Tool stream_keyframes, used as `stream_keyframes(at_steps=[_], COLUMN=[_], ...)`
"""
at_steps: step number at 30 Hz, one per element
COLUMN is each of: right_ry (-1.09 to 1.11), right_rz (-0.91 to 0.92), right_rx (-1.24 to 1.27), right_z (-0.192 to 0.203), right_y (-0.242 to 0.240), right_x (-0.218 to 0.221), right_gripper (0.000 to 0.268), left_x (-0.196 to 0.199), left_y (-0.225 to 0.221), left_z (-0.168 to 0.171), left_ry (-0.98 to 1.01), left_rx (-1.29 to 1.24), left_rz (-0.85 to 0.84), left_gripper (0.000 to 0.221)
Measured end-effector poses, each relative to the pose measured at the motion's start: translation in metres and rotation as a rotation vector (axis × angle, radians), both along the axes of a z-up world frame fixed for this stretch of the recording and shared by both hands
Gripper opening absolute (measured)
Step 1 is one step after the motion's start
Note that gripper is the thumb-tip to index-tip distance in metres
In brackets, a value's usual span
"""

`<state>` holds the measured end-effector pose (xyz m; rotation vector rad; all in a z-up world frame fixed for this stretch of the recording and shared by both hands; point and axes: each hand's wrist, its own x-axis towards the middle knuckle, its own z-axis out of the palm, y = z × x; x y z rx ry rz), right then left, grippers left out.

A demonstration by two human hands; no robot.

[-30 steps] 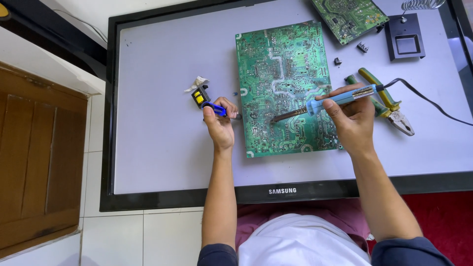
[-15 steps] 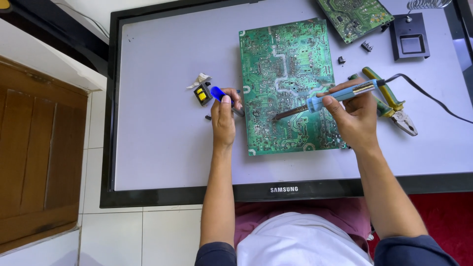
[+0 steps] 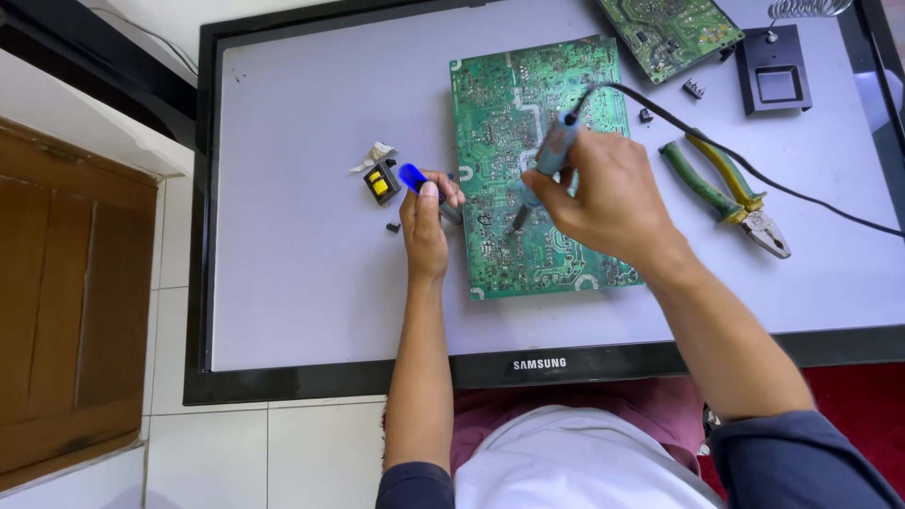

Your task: Using a soldering iron and a desoldering pump to remove solder from components on a circuit board.

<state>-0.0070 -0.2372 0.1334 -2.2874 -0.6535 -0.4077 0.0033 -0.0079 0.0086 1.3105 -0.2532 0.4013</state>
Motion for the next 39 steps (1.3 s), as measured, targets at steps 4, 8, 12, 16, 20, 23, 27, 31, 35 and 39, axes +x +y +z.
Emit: stream_keyframes(at_steps=[4, 8, 12, 16, 20, 23, 27, 31, 35, 39], right_ry=[-0.052, -0.046, -0.047, -0.031, -0.024, 0.123, 0.490, 0.332, 0.166, 0.136], right_rz=[-0.065, -0.172, -0.241, -0.211, -0.005, 0.169, 0.173, 0.101, 0.008, -0.074], right_rx=[-0.094, -0.197, -0.230, -0.171, 0.106, 0.399, 0.777, 0.874, 0.866, 0.886], right_z=[0.006, 0.002, 0.009, -0.003, -0.014, -0.007, -0.038, -0.074, -0.090, -0.100], right_y=[0.021, 0.036, 0.046, 0.024, -0.010, -0.034, -0.071, -0.075, -0.066, -0.058], right_x=[0.006, 0.003, -0.013, -0.020, -0.019, -0.027, -0.046, -0.057, -0.072, -0.083], right_gripper=[0.028, 0.033, 0.029, 0.024, 0.018, 0.016, 0.020, 0.020, 0.021, 0.021], left_x=[0.004, 0.002, 0.001, -0.001, -0.002, -0.002, -0.008, -0.007, -0.006, -0.006], left_y=[0.007, 0.014, 0.012, 0.010, 0.011, 0.008, 0.006, 0.007, 0.007, 0.007], left_z=[-0.010, -0.007, -0.006, -0.005, -0.009, -0.012, -0.009, -0.007, -0.004, -0.004], left_ry=[0.032, 0.073, 0.069, 0.051, 0.018, 0.013, 0.055, 0.049, 0.067, 0.062], left_rx=[-0.008, -0.080, -0.146, -0.147, -0.116, -0.093, -0.204, -0.219, -0.232, -0.218], left_rz=[0.026, 0.041, 0.072, 0.073, 0.083, 0.085, 0.017, 0.003, 0.017, 0.023], left_gripper=[0.036, 0.034, 0.033, 0.034, 0.036, 0.036, 0.028, 0.030, 0.029, 0.029])
